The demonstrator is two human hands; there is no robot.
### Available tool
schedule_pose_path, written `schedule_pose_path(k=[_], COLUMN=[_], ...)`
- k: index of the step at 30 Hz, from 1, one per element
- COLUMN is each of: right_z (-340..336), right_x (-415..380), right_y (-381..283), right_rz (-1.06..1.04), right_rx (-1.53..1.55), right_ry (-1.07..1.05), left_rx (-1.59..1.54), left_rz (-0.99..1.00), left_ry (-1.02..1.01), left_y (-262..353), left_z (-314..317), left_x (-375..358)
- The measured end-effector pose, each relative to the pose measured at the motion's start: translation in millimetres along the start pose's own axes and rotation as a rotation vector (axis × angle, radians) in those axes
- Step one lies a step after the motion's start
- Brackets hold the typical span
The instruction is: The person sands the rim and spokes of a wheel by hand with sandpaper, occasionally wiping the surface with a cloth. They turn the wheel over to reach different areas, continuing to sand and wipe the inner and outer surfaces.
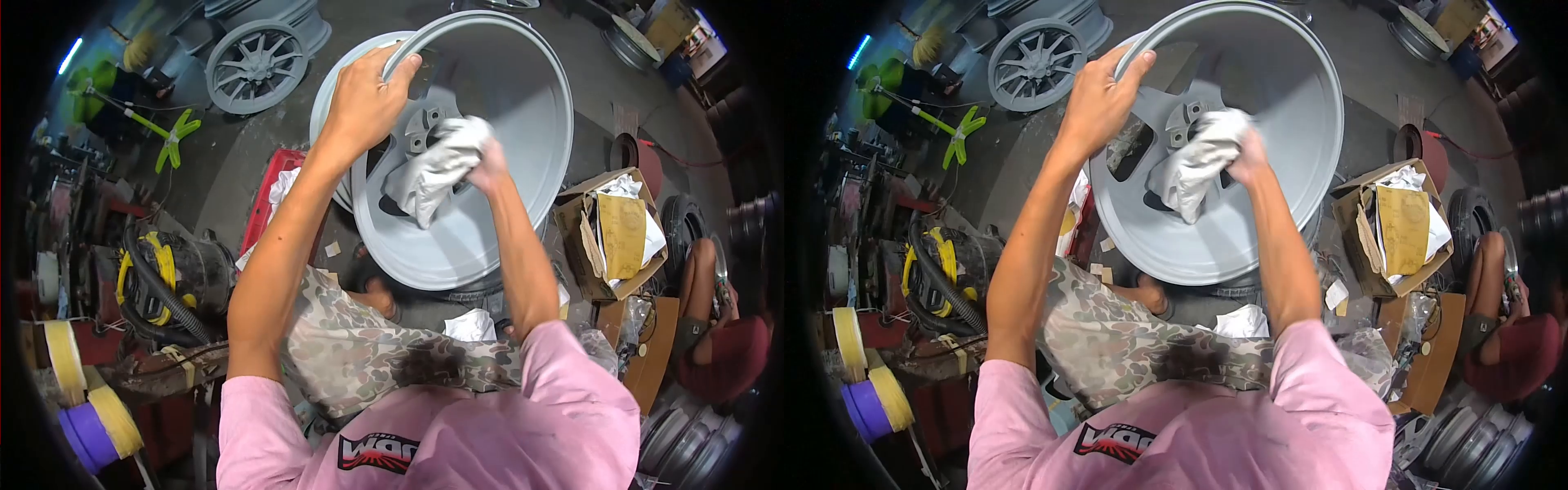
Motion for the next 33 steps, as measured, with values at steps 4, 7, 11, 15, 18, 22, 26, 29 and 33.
schedule_pose_path(k=[4, 7, 11, 15, 18, 22, 26, 29, 33], right_z=[-68.0, -134.9, -41.3, 46.3, 20.6, 43.0, 47.6, 26.2, 6.0], right_x=[-70.4, -57.5, -62.6, -38.9, -12.4, -21.8, 16.9, 31.1, 12.5], right_y=[-20.4, -18.6, -22.9, -29.8, -5.4, 16.1, 7.9, 14.2, 41.2], right_rz=[-0.208, -0.275, -0.391, -0.563, -0.572, -0.32, -0.271, 0.327, -0.12], right_rx=[0.177, 0.011, -1.458, -2.21, -2.488, -2.334, -2.02, -0.585, -0.867], right_ry=[0.156, 0.359, 0.338, -0.112, -0.097, 0.007, 0.132, 0.149, 0.176], left_rx=[-0.021, -0.005, -0.01, -0.02, 0.001, -0.019, 0.012, -0.004, 0.047], left_rz=[0.029, 0.017, 0.018, 0.008, 0.015, 0.046, 0.02, -0.008, 0.031], left_ry=[-0.021, -0.016, -0.024, -0.024, -0.01, -0.016, -0.021, -0.016, 0.002], left_y=[-4.6, 2.6, 5.9, 5.9, 4.1, -3.5, 0.7, 0.7, -1.1], left_z=[-0.1, 4.1, 1.8, 2.8, -0.4, 0.9, 1.9, 2.2, -0.5], left_x=[-5.6, 0.1, -4.8, -6.0, -4.7, -4.1, -3.6, -3.6, -3.3])
Point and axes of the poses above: each hand's wrist, its own x-axis towards the middle knuckle, its own z-axis out of the palm, y = z × x, the point moved 4 cm from there along x, towards the middle knuckle, and after that the axes turned 11 degrees about -x, right-handed, at the moved point
